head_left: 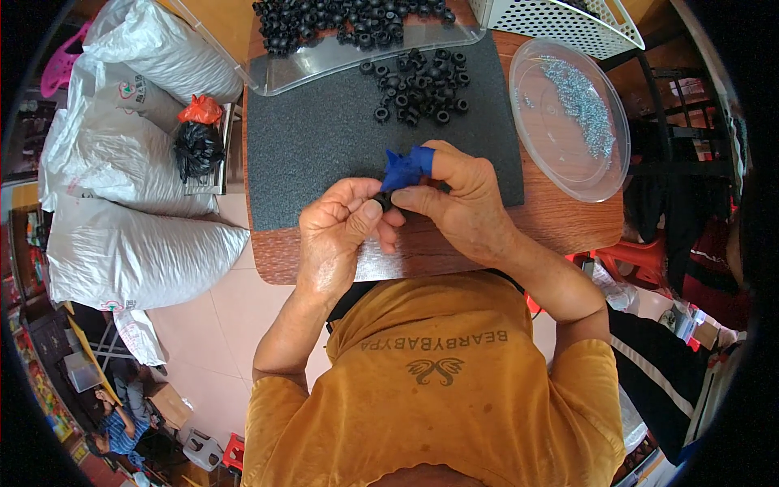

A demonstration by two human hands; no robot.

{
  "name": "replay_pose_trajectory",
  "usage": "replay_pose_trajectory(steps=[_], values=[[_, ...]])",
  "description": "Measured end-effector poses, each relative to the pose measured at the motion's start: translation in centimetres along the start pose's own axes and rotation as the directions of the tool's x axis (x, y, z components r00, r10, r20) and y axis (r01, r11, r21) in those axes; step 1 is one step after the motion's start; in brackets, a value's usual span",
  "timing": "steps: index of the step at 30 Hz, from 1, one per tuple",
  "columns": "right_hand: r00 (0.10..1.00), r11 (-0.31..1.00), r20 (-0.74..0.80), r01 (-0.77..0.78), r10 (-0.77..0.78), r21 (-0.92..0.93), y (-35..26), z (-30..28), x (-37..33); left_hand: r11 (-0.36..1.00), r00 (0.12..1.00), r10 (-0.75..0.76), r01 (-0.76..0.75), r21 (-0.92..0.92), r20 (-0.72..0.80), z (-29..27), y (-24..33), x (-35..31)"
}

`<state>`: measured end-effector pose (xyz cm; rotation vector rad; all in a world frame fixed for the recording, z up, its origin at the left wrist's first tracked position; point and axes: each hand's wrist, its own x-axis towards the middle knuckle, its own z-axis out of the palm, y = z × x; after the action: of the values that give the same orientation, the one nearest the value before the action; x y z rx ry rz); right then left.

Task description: The person assembles small components by picking up metal pins from a plastic tray and inserting them into black plastic pieces by hand.

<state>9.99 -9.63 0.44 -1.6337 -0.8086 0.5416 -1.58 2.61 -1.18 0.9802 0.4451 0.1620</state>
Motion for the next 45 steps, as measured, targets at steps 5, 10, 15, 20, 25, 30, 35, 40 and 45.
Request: replay_pose_trajectory(steps=[5, 10, 15, 20, 25, 30, 35, 40, 45], values=[[0.999, 0.987, -0.002, -0.042, 0.043, 0.158, -0.3, 0.4, -0.1, 0.995, 0.998, 0.059, -0.059, 0.075, 0.003, 0.4, -0.3, -0.2], [0.988, 0.944, -0.050, -0.125, 0.147, 0.305, 0.0, 0.9, -0.2, 0.987, 0.991, 0.132, -0.129, 0.092, -0.027, 0.6, -1.0, -0.1], [0.992, 0.958, -0.071, -0.084, 0.107, 0.273, 0.7, 1.1, -0.5, 0.990, 0.990, 0.128, -0.125, 0.063, -0.061, 0.7, -1.0, -0.1], [0.994, 0.985, -0.112, 0.012, 0.008, 0.173, 0.7, 1.0, -0.7, 0.992, 0.994, 0.106, -0.104, 0.072, -0.035, 0.8, -0.8, -0.1], [0.984, 0.950, -0.095, -0.115, 0.148, 0.292, 0.9, 1.3, -0.6, 0.992, 0.993, 0.103, -0.098, 0.083, -0.052, 1.0, -0.9, -0.2], [0.984, 0.951, -0.096, -0.119, 0.151, 0.284, 1.1, 1.3, -0.6, 0.991, 0.993, 0.107, -0.102, 0.090, -0.058, 0.8, -1.0, -0.2], [0.986, 0.999, -0.166, 0.030, -0.023, 0.040, 1.3, 1.1, -0.6, 0.996, 0.999, 0.021, -0.018, 0.087, -0.031, 0.8, -0.4, -0.1], [0.978, 0.997, -0.199, 0.066, -0.071, -0.030, 1.6, 1.2, -0.8, 0.995, 0.999, 0.013, -0.010, 0.095, -0.029, 0.9, -0.3, 0.2], [0.976, 0.993, -0.186, 0.104, -0.113, -0.058, 1.6, 1.2, -1.2, 0.993, 0.999, -0.016, 0.020, 0.113, -0.035, 0.8, 0.0, 0.4]])
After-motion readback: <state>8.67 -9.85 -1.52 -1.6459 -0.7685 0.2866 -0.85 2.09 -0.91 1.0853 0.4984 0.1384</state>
